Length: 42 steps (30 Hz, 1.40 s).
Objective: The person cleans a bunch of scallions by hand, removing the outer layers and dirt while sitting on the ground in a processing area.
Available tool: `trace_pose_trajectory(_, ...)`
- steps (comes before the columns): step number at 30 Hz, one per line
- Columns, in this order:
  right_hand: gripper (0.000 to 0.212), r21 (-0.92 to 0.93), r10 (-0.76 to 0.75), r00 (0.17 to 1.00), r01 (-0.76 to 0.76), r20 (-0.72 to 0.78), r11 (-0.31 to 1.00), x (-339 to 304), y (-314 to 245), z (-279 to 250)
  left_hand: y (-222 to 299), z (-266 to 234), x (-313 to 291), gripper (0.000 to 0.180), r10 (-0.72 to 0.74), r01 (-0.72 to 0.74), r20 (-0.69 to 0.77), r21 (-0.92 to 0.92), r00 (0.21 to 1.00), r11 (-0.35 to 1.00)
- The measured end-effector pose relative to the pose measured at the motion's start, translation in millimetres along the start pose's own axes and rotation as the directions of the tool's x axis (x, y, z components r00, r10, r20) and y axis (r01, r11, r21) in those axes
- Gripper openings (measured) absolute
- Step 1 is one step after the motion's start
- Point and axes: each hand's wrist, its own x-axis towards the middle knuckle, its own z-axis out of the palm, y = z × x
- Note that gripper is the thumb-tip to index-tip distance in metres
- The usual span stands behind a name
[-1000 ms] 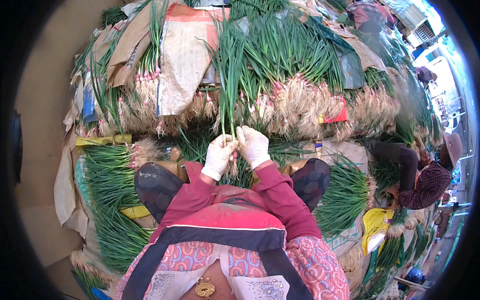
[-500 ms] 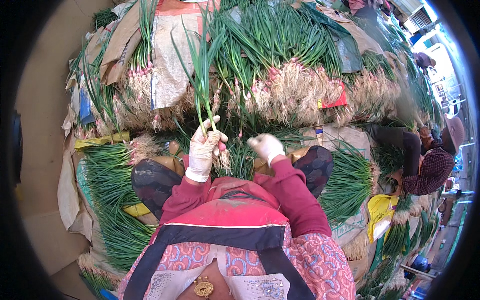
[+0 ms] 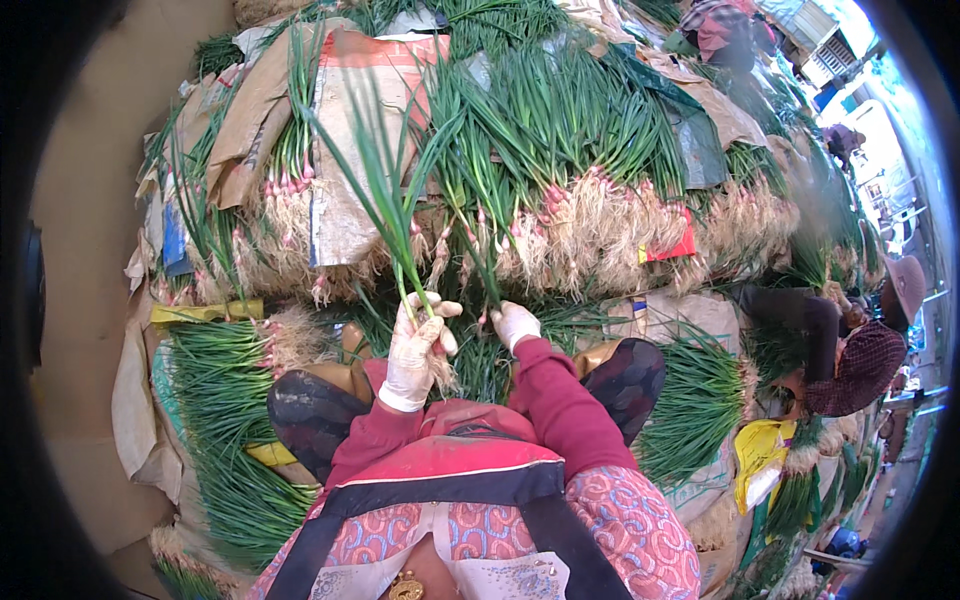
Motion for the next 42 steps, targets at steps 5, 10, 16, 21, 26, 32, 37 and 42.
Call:
trace_pose_trajectory(5, 0.027, -0.135, -0.261, 0.934, 0.233, -0.245, 0.963, -44, -56, -91, 0, 15, 7, 0.031, -0.016, 0.015, -0.043, -0.037, 0.999, 0.999)
trace_pose_trajectory(10, 0.034, -0.086, -0.326, 0.872, 0.317, -0.364, 0.945, -18, -126, -186, -6, 13, 14, 0.033, 0.037, -0.029, -0.099, 0.074, 0.994, 0.997)
trace_pose_trajectory(16, 0.064, 0.124, -0.170, 0.799, 0.291, -0.577, 0.949, 56, -106, -247, 0, 6, 16, 0.033, 0.044, -0.026, -0.120, 0.149, 0.992, 0.989)
trace_pose_trajectory(21, 0.093, 0.302, 0.240, 0.603, 0.001, -0.761, 0.953, 135, 32, -242, -13, 4, 21, 0.034, 0.002, 0.008, -0.084, 0.121, 0.996, 0.993)
trace_pose_trajectory(26, 0.084, 0.399, 0.389, 0.691, -0.156, -0.610, 0.903, 150, 13, -227, -11, 2, 22, 0.036, -0.013, 0.019, -0.074, 0.090, 0.997, 0.996)
trace_pose_trajectory(32, 0.070, 0.355, 0.006, 0.724, 0.331, -0.690, 0.874, 126, -43, -221, -7, -1, 23, 0.034, 0.001, 0.014, -0.099, 0.148, 0.995, 0.989)
trace_pose_trajectory(37, 0.071, 0.433, -0.235, 0.780, 0.540, -0.580, 0.722, 91, -88, -205, -7, 1, 19, 0.034, -0.001, 0.014, -0.093, 0.134, 0.996, 0.991)
trace_pose_trajectory(42, 0.054, 0.610, -0.101, 0.879, 0.402, -0.466, 0.683, 113, -20, -193, -13, 5, 26, 0.035, -0.018, 0.028, -0.075, 0.124, 0.997, 0.992)
